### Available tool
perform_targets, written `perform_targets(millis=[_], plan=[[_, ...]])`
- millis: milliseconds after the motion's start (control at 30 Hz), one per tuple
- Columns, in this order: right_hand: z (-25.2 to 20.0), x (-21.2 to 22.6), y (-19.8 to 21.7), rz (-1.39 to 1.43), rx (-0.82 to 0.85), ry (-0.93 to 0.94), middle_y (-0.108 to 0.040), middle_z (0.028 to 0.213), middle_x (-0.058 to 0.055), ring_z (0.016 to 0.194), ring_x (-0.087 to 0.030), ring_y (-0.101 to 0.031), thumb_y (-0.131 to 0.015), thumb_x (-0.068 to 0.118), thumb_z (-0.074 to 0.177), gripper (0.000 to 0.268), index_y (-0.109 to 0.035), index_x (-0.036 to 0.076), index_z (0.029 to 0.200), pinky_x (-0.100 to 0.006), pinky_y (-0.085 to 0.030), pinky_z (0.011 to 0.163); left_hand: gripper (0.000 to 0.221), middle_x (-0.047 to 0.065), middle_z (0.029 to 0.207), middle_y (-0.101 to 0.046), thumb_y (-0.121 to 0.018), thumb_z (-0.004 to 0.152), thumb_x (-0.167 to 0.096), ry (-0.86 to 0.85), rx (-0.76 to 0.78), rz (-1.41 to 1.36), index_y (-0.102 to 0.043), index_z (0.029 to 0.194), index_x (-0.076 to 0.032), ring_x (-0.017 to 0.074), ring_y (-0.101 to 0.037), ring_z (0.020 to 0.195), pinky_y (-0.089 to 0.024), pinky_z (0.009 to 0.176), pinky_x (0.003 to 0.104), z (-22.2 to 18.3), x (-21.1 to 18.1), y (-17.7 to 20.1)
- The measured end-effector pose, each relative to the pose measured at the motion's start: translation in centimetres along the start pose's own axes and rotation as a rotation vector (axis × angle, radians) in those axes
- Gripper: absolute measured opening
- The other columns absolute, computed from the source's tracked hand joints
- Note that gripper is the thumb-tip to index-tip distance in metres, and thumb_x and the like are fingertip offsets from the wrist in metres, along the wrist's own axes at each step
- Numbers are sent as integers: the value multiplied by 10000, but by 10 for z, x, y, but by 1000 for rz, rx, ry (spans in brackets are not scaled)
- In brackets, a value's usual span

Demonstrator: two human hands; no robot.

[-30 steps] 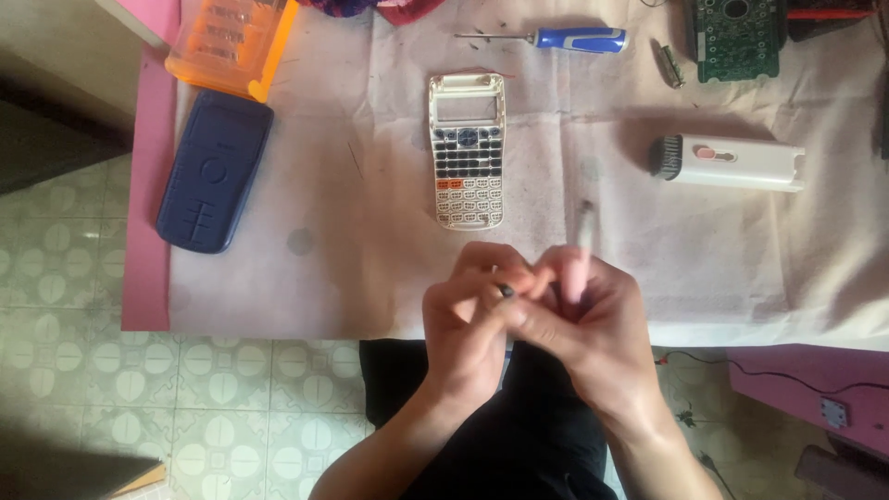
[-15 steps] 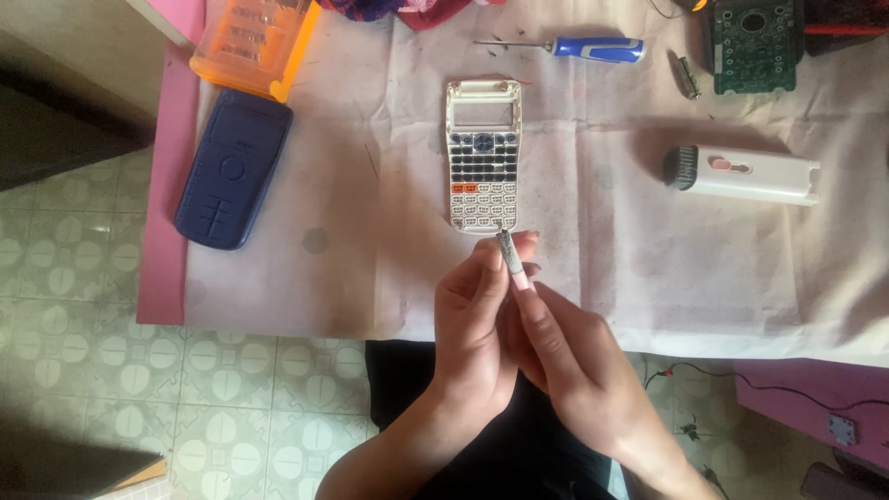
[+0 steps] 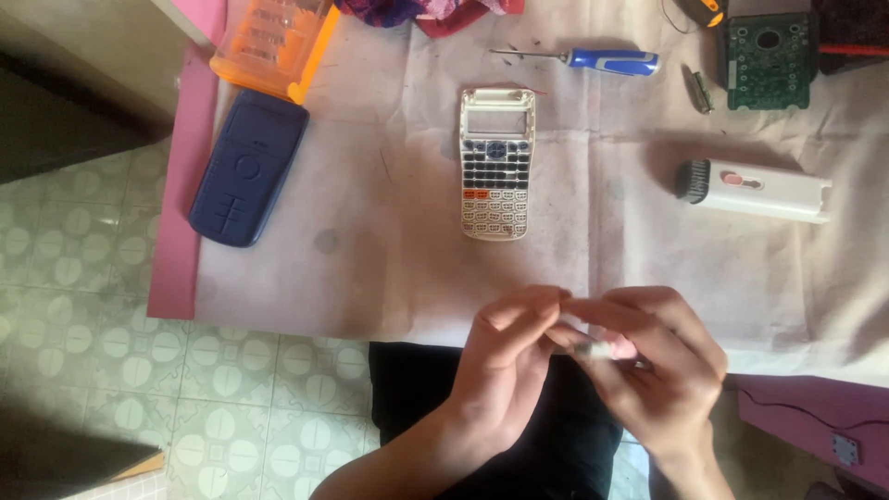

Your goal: Reassembling a calculator by placing the rubber keypad into the front plastic housing and adjusting it with a tool.

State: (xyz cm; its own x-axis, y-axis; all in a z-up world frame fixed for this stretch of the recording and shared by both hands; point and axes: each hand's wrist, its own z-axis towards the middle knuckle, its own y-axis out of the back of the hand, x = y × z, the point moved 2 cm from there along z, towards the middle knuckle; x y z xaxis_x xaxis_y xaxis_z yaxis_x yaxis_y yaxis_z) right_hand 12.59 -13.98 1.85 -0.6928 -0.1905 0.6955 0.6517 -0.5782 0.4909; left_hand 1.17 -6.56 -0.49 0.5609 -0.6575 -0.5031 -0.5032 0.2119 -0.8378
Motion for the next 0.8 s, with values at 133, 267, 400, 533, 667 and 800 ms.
perform_targets(millis=[133, 267, 400, 533, 667, 800], plan=[[-3, -14, 6, -6, 31, 119, -657, 975, -149, 744, -178, -686, -725, 197, 867, 249, -737, -1, 1018, -259, -566, 685, 230, 158, 947, -769, -674, 1018, -215, 65, 133, 66, -778, 954, -19, 213, -747, 892, -563, 902, 333, -9, -1, 4], [-4, -28, 13, -36, 91, 233, -681, 949, -151, 711, -173, -690, -686, 221, 886, 242, -749, 4, 971, -257, -590, 650, 192, 131, 923, -774, -741, 935, -230, 90, 9, 275, -777, 953, -42, 205, -729, 890, -566, 859, 346, -9, 0, 19], [6, -20, 19, -95, 174, 251, -676, 886, -100, 681, -161, -671, -732, 250, 849, 244, -771, 23, 929, -283, -553, 639, 147, 62, 897, -777, -722, 939, -213, 37, 89, 651, -786, 965, -83, 146, -714, 844, -555, 846, 292, -5, -31, 13], [3, -25, 18, -24, 194, 286, -683, 944, -93, 726, -163, -717, -740, 194, 858, 194, -765, 27, 955, -276, -593, 675, 180, 77, 905, -784, -776, 857, -228, 66, 169, 913, -800, 941, -70, 165, -752, 841, -590, 769, 239, 1, -51, 12], [10, -21, 11, -36, 194, 286, -674, 937, -102, 723, -182, -704, -711, 160, 898, 177, -768, 22, 993, -286, -578, 652, 146, 68, 884, -786, -798, 852, -204, -90, 135, 995, -804, 928, -80, 143, -738, 801, -580, 728, 229, 3, -56, 17], [24, -8, 6, -69, 118, 280, -685, 871, -90, 640, -136, -661, -788, 197, 825, 203, -779, 19, 922, -260, -567, 614, 98, 72, 901, -794, -780, 873, -155, -199, 88, 988, -796, 932, -78, 160, -763, 842, -621, 768, 244, 3, -55, 10]])
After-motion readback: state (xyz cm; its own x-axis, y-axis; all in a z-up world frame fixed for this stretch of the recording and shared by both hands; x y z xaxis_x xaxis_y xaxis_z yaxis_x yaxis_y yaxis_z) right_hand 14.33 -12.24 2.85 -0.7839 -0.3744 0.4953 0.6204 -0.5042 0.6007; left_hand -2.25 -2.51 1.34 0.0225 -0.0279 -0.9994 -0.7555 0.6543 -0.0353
